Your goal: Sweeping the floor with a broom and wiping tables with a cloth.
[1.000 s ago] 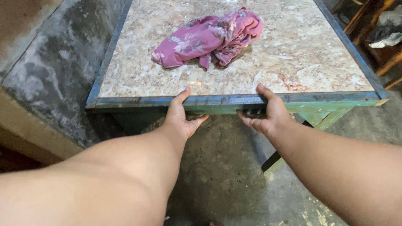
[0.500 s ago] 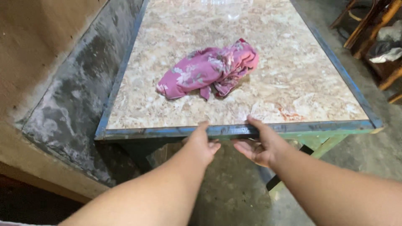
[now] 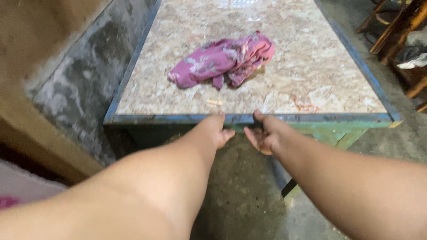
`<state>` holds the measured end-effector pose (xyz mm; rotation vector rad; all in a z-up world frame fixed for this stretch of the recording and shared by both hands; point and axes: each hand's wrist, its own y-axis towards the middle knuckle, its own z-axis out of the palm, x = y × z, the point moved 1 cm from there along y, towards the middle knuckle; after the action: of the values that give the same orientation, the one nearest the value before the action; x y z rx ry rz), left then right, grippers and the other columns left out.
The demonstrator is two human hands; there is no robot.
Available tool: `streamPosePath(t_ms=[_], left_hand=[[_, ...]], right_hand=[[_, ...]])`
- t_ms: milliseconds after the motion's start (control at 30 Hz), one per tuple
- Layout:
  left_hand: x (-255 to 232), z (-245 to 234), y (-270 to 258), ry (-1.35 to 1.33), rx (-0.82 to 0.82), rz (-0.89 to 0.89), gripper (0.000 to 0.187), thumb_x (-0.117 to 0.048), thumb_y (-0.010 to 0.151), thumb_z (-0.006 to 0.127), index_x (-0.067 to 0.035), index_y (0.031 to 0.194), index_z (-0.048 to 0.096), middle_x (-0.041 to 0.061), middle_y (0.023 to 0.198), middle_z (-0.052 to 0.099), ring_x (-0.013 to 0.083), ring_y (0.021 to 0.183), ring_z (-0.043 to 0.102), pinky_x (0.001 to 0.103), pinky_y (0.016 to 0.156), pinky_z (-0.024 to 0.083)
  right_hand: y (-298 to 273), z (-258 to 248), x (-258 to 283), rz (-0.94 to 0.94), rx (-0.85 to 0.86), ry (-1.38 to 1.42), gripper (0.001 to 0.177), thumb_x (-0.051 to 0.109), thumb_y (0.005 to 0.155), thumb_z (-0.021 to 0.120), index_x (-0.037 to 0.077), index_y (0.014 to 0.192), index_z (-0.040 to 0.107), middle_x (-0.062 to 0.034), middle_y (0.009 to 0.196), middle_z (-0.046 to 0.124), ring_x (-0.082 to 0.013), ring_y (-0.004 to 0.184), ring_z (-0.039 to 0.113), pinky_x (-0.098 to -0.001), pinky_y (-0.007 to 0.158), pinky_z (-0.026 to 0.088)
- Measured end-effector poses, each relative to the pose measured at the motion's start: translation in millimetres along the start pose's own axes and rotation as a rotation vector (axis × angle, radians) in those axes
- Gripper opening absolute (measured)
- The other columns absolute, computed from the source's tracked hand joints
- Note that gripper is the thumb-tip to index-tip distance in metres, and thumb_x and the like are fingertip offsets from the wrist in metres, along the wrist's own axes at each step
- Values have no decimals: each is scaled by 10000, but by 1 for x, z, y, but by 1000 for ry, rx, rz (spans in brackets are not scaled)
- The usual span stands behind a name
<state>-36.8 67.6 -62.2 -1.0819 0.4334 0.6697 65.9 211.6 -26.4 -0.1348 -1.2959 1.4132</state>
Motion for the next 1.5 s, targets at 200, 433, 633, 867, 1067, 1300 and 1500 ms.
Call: streamPosePath(t_ms=[200,433,633,867,1067,1300,1500], left_hand=[[-3,-1,-8,-86,37,141,448,-199,1036,549,-168,1478,483,28,1514,466,220,1300,528,520,997,596],[-1,-3,-25,-148,11,97,426,-193,1043,541,-130,1463,508,57,1464,550,211,1300,583,465,987,610],[10,-11,-43,-142,66,116,438,-231,1071,471,-121,1494,455,22,1512,494,190,1372,499,445,1014,593],[19,-18,-55,-200,18,46,427,-206,1048,539,-129,1466,494,46,1485,533,206,1332,554,434,999,602],[21,-21,-63,-226,20,45,393,-179,1045,514,-140,1437,507,39,1442,576,192,1309,578,456,1000,591],[19,-21,-69,-187,19,19,388,-202,1058,541,-94,1429,502,104,1431,543,291,1297,556,438,1015,587],[21,-27,-51,-53,4,43,385,-180,1017,609,-82,1387,572,94,1389,567,283,1284,562,411,973,576]], right_hand=[[-3,-1,-1,-47,5,-29,245,376,946,726,139,934,663,-26,881,675,-189,788,702,-308,657,654],[-26,2,-9,-58,-13,-54,256,381,947,709,130,965,661,-52,913,694,-188,834,713,-288,656,647],[-55,2,-18,-28,-52,-47,266,361,955,723,103,975,657,-49,937,688,-181,839,711,-279,664,652],[-59,-6,-26,-25,-38,-91,243,362,957,695,122,958,659,-40,910,704,-167,821,712,-273,678,637],[-62,-6,-29,-24,-61,-108,263,368,959,703,108,952,659,-43,908,698,-174,820,714,-277,675,640],[-59,-6,-28,-15,-59,-100,254,392,949,702,141,937,661,-18,897,708,-169,808,712,-271,670,632],[-56,-11,-25,-12,-61,-55,275,326,963,729,69,1005,642,-68,1084,642,-222,950,707,-325,756,669]])
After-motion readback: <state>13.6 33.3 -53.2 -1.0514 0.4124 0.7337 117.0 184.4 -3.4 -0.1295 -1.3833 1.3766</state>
